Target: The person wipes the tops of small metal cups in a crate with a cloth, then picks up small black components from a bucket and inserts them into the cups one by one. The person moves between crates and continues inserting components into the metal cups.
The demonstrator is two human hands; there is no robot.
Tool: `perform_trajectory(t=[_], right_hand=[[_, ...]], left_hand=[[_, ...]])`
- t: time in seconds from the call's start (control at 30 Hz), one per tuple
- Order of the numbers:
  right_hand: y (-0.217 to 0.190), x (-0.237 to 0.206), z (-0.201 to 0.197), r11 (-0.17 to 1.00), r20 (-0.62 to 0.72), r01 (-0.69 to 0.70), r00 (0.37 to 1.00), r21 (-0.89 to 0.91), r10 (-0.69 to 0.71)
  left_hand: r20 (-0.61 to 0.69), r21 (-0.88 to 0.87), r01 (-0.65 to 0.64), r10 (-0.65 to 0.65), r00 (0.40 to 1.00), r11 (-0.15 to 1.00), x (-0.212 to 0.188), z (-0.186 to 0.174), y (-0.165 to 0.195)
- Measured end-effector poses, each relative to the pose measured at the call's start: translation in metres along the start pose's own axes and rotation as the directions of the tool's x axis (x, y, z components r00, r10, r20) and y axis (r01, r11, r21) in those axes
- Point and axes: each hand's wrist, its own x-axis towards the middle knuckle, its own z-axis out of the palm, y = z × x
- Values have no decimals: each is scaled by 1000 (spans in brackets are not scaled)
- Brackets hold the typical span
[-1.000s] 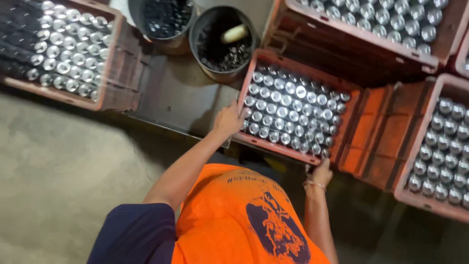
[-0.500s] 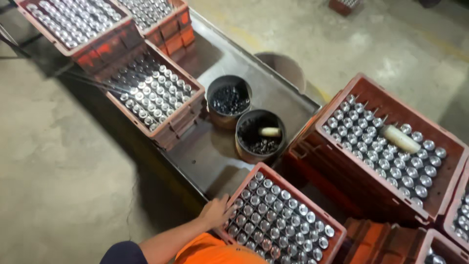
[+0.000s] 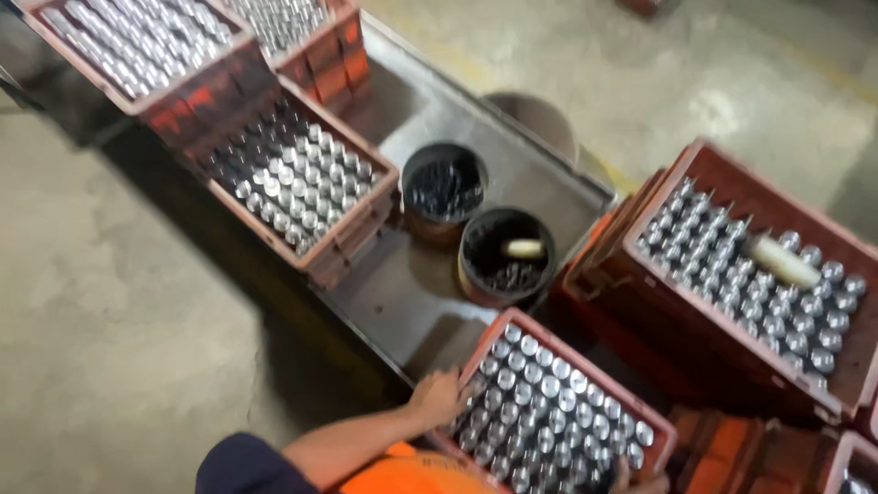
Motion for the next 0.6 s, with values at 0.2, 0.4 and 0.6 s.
perform_trajectory(t=[0.2, 0.4, 0.6], right_hand=[[-22, -31, 6, 863, -67, 12, 996, -504, -52], [-40, -75, 20, 920, -21, -308, 946, 243, 323], [-38, -102, 43, 746, 263, -435, 900, 504, 347]], left_hand=[[142, -94, 18, -4, 990, 995, 11, -7, -20], [175, 6, -32, 30, 984, 999, 23, -31, -40], [196, 56, 32, -43, 980, 998, 29, -49, -67]])
